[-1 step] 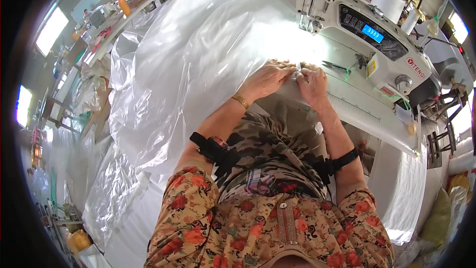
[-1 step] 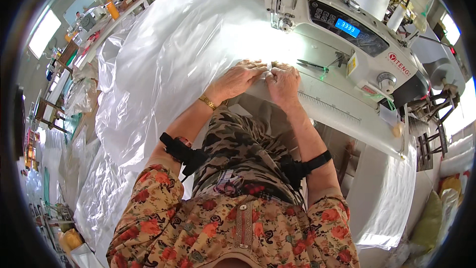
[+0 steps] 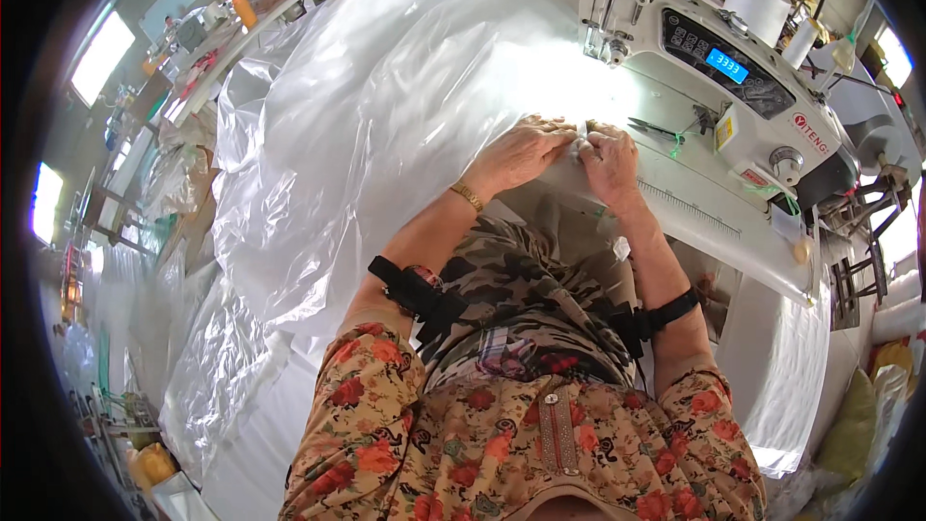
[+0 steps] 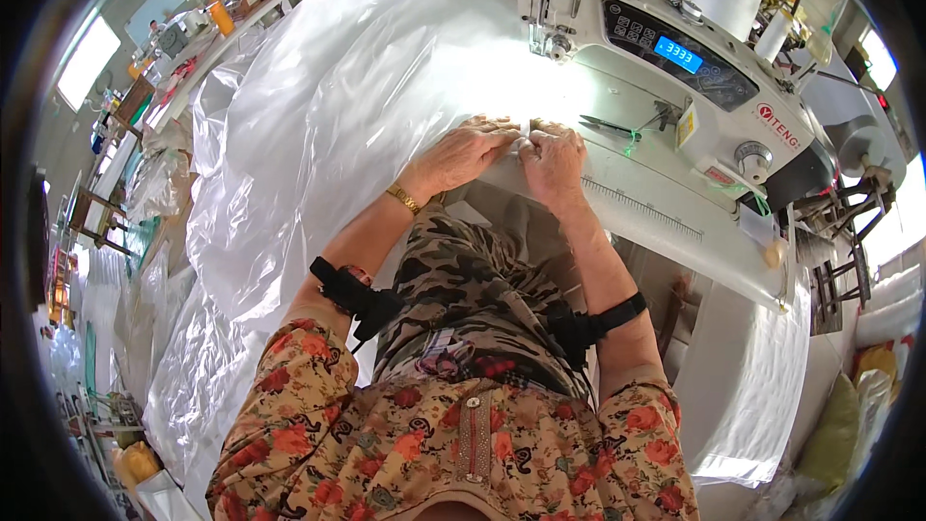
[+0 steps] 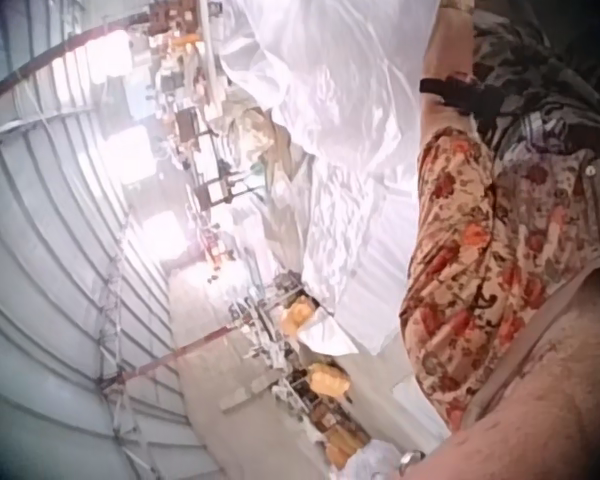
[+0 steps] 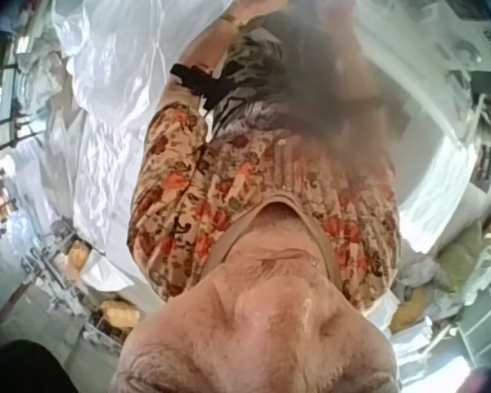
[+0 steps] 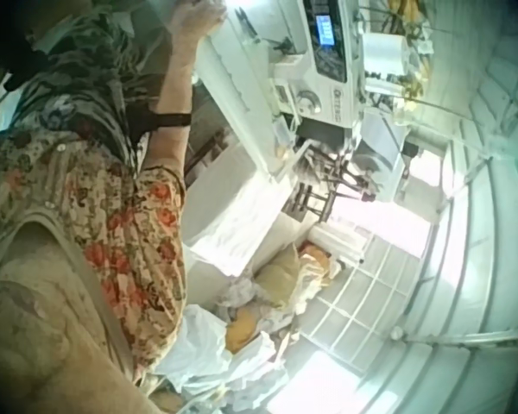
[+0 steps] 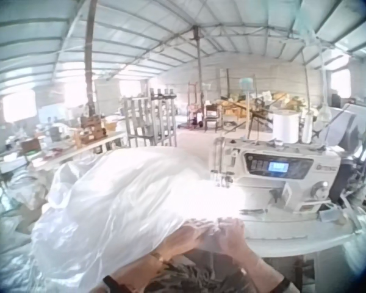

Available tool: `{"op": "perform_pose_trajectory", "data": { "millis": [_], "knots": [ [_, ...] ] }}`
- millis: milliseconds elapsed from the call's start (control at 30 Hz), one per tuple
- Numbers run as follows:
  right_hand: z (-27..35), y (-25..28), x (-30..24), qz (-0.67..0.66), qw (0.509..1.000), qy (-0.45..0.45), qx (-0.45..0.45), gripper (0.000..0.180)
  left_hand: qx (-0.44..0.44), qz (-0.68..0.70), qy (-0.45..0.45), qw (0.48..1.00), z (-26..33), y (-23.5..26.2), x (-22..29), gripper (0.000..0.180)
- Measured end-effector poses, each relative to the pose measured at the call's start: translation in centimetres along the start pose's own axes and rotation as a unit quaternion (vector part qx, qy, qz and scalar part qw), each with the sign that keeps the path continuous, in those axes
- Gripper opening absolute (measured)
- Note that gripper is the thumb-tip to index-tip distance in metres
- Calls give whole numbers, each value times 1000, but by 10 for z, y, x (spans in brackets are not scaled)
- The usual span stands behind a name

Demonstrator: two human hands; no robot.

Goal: Sewing the edges of large white plastic bags using an industrial sewing machine.

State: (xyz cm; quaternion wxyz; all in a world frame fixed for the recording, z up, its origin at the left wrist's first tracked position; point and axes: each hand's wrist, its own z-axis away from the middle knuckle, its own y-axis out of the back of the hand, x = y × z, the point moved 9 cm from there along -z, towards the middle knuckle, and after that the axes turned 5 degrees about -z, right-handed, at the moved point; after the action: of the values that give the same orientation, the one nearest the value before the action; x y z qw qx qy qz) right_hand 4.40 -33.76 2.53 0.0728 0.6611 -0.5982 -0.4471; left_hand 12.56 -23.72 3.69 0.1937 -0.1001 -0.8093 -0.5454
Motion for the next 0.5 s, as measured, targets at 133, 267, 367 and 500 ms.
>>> {"op": "perform_pose_trajectory", "data": {
  "millis": [133, 267, 367, 500],
  "knots": [
    [-3, -2, 0, -8, 999, 2, -46, 25, 94, 13, -75, 993, 7, 16, 8, 25],
    [-3, 6, -9, -27, 999, 19, -29, 25, 66, 29, -59, 996, 1, 10, 1, 22],
    [-2, 9, -10, -11, 1000, 3, -17, 25, 50, 38, -47, 997, -1, 11, 2, 19],
    [-2, 9, -13, -15, 999, 22, -28, 25, -11, -61, -40, 997, 0, 4, 8, 14]
  ]
}}
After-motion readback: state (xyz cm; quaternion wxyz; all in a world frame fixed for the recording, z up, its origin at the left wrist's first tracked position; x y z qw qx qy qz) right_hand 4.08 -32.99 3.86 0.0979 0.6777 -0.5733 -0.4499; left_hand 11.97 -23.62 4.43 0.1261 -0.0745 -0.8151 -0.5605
